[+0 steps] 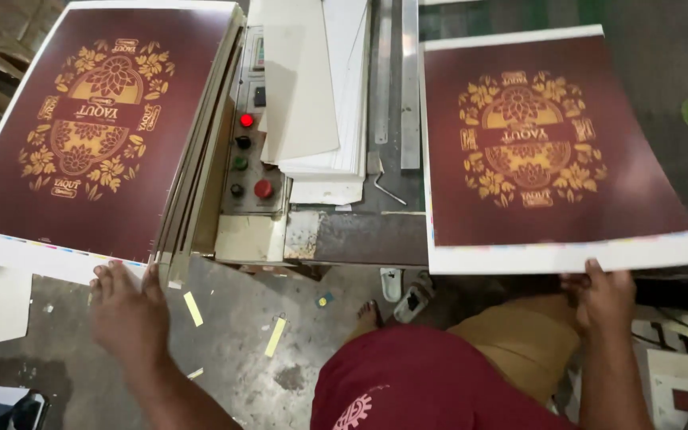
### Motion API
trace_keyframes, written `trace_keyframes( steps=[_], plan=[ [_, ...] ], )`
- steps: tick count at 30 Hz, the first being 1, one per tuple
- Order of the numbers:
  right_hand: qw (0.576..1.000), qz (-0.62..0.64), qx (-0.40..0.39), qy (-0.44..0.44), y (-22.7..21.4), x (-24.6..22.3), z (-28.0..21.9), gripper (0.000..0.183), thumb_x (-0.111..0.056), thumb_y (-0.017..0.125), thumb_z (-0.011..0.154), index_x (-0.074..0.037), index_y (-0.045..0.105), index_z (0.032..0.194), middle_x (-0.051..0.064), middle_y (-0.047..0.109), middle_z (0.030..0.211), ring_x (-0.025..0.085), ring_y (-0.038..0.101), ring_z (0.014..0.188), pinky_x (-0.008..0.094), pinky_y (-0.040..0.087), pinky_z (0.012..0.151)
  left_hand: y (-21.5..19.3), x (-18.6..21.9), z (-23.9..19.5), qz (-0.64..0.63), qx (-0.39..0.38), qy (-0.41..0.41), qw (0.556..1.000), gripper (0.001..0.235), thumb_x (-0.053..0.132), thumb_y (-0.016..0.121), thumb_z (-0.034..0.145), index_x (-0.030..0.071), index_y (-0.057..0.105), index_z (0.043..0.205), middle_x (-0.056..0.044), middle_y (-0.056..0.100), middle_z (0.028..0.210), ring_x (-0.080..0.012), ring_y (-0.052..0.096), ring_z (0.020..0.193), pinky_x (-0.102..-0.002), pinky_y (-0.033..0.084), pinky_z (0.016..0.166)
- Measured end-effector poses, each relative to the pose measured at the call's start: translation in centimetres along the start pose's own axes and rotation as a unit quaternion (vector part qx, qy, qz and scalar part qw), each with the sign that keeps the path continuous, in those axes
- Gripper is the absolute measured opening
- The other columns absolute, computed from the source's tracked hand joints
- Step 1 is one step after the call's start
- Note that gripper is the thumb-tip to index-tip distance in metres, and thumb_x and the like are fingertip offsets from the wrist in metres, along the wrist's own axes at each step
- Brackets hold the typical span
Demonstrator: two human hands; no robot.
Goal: Sorting and moving printed sheets from one stack to another.
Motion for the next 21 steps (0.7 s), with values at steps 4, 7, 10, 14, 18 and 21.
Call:
trace_keyframes(
  steps=[4,7,10,14,18,21],
  plan=[
    [1.0,-0.02,-0.02,0.008,4.3,-1.6,5.3,0.027,-0.01,0.054,0.112,-0.008,0.049,0.138,0.009,0.067,0.102,0.02,0.068,0.076,0.032,0.055,0.06,-3.5,-0.8,1.6,-0.024,-0.034,-0.001,0.999,0.057,0.053,0.064,0.102,0.009,0.069,0.138,-0.02,0.066,0.141,-0.0395,0.066,0.12,-0.049,0.053,0.093],
    [0.998,-0.023,-0.051,-0.004,6.8,-1.1,12.0,0.023,-0.013,0.056,0.113,-0.007,0.048,0.134,0.01,0.067,0.102,0.022,0.069,0.075,0.033,0.056,0.058,-3.9,-1.1,2.3,-0.031,-0.086,-0.014,0.996,0.047,0.052,0.066,0.099,0.017,0.074,0.129,-0.016,0.074,0.116,-0.0392,0.073,0.095,-0.05,0.057,0.082],
    [0.998,-0.005,-0.062,-0.005,9.6,-1.3,19.1,0.025,-0.014,0.056,0.112,-0.008,0.05,0.135,0.009,0.068,0.103,0.022,0.069,0.076,0.034,0.056,0.058,-2.4,-1.2,3.1,0.02,-0.103,0.015,0.994,0.031,0.043,0.063,0.107,0.017,0.076,0.116,-0.016,0.075,0.09,-0.0396,0.073,0.08,-0.05,0.057,0.075],
    [0.994,0.042,-0.084,0.053,12.4,-2.5,21.3,0.025,-0.022,0.054,0.113,-0.006,0.052,0.133,0.01,0.069,0.102,0.023,0.072,0.083,0.036,0.059,0.064,-2.5,-1.5,3.1,0.078,-0.026,0.05,0.995,0.026,0.028,0.061,0.114,0.013,0.071,0.096,-0.013,0.072,0.079,-0.0347,0.071,0.07,-0.047,0.056,0.069],
    [0.997,0.049,-0.019,0.065,14.1,-4.6,15.4,0.038,-0.017,0.054,0.107,-0.01,0.045,0.144,0.01,0.072,0.107,0.021,0.073,0.09,0.034,0.059,0.07,-7.8,1.0,4.7,0.043,0.082,0.036,0.995,0.022,0.025,0.063,0.115,0.015,0.071,0.097,-0.013,0.07,0.079,-0.0338,0.068,0.067,-0.047,0.053,0.064],
    [0.996,-0.029,-0.009,0.089,16.6,-2.8,7.2,0.041,-0.015,0.052,0.109,-0.008,0.055,0.149,0.018,0.071,0.111,0.022,0.063,0.086,0.032,0.055,0.071,-5.1,4.5,3.6,-0.136,0.102,0.137,0.976,0.011,0.016,0.066,0.107,0.011,0.07,0.098,-0.017,0.066,0.08,-0.0381,0.065,0.071,-0.048,0.052,0.067]
  ],
)
Point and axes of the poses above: each hand's wrist, its own z-axis towards the middle knuckle, its own y-axis out of the palm, x = y × z, the point moved 7 cm from there along z, towards the middle knuckle
